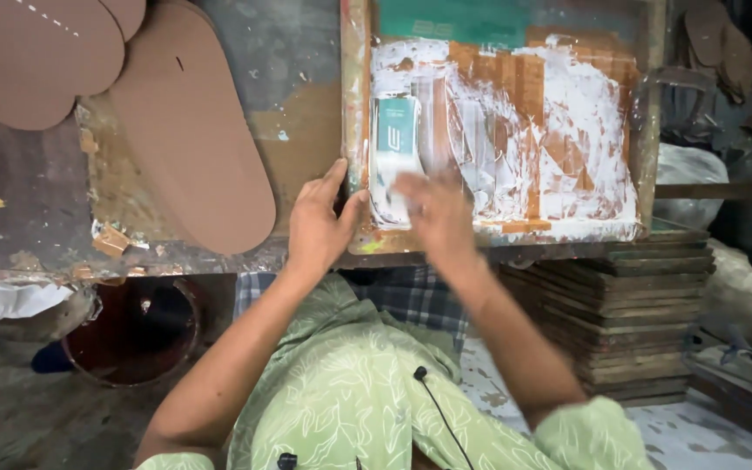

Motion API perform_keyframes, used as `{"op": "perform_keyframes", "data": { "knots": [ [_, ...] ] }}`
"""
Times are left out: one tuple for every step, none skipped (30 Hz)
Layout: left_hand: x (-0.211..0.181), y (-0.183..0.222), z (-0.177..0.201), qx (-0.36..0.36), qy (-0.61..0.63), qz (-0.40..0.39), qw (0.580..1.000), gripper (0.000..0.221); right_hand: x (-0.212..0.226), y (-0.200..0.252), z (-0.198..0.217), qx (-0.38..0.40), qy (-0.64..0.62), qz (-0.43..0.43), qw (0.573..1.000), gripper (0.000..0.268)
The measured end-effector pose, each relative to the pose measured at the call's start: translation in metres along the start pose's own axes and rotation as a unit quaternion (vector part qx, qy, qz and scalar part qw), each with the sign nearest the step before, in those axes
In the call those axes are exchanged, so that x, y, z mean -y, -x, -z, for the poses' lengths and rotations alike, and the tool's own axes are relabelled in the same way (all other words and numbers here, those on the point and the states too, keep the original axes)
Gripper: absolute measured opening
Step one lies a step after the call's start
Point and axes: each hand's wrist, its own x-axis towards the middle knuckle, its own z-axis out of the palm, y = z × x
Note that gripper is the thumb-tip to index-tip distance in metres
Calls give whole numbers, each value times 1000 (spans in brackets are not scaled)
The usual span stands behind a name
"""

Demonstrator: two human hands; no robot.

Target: The recorder is screen-printing logos or designs onto brown sandal soles using a squeegee and ink on a production line.

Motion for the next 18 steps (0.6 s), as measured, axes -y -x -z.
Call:
{"op": "perform_keyframes", "data": {
  "knots": [
    [6, 1, -6, -4, 1, -2, 1000, 57, 9, 9, 3, -1, 1, 4, 1000, 27],
    [12, 4, -13, -32, -13, -42, 998, 57, 19, 20, 7, -2, 24, 24, 999, 31],
    [17, 6, -20, -61, -27, -83, 994, 58, 28, 31, 11, -2, 47, 44, 998, 35],
    [16, 7, -20, -59, -27, -85, 994, 58, 38, 29, 20, -4, 48, 43, 998, 35],
    [15, 8, -20, -59, -24, -91, 994, 58, 47, 26, 28, -15, -27, -4, 1000, 39],
    [14, 10, -20, -58, -22, -97, 993, 58, 56, 24, 37, -26, -102, -51, 993, 45],
    [-14, 9, -3, -56, -21, -98, 993, 58, 54, 26, 43, -27, -101, -53, 993, 45],
    [-42, 7, 14, -2, 40, -20, 999, 56, 52, 25, 47, -68, -88, -40, 993, 43],
    [-70, 5, 33, 55, 101, 56, 992, 55, 50, 24, 51, -108, -75, -27, 991, 41],
    [-77, 7, 38, 52, 102, 58, 992, 55, 47, 25, 64, -106, -75, -25, 991, 41],
    [-84, 9, 44, 53, 141, -60, 987, 50, 44, 25, 76, -162, -62, -5, 985, 35],
    [-92, 9, 50, 56, 176, -178, 966, 45, 40, 24, 88, -218, -50, 17, 975, 30],
    [-98, -1, 54, 52, 176, -178, 967, 45, 28, 20, 100, -217, -52, 20, 975, 30],
    [-104, -11, 57, 38, 175, -216, 960, 43, 17, 17, 114, -299, 45, 89, 949, 21],
    [-111, -21, 60, 24, 174, -253, 951, 41, 5, 14, 127, -374, 140, 156, 903, 15],
    [-92, -47, 46, 22, 175, -254, 951, 41, -5, 21, 140, -374, 142, 158, 903, 15],
    [-74, -74, 33, -11, 125, -143, 982, 45, -15, 27, 153, -405, 68, 123, 903, 18],
    [-56, -100, 19, -43, 73, -27, 996, 50, -25, 33, 166, -431, -7, 88, 898, 21]
  ]
}}
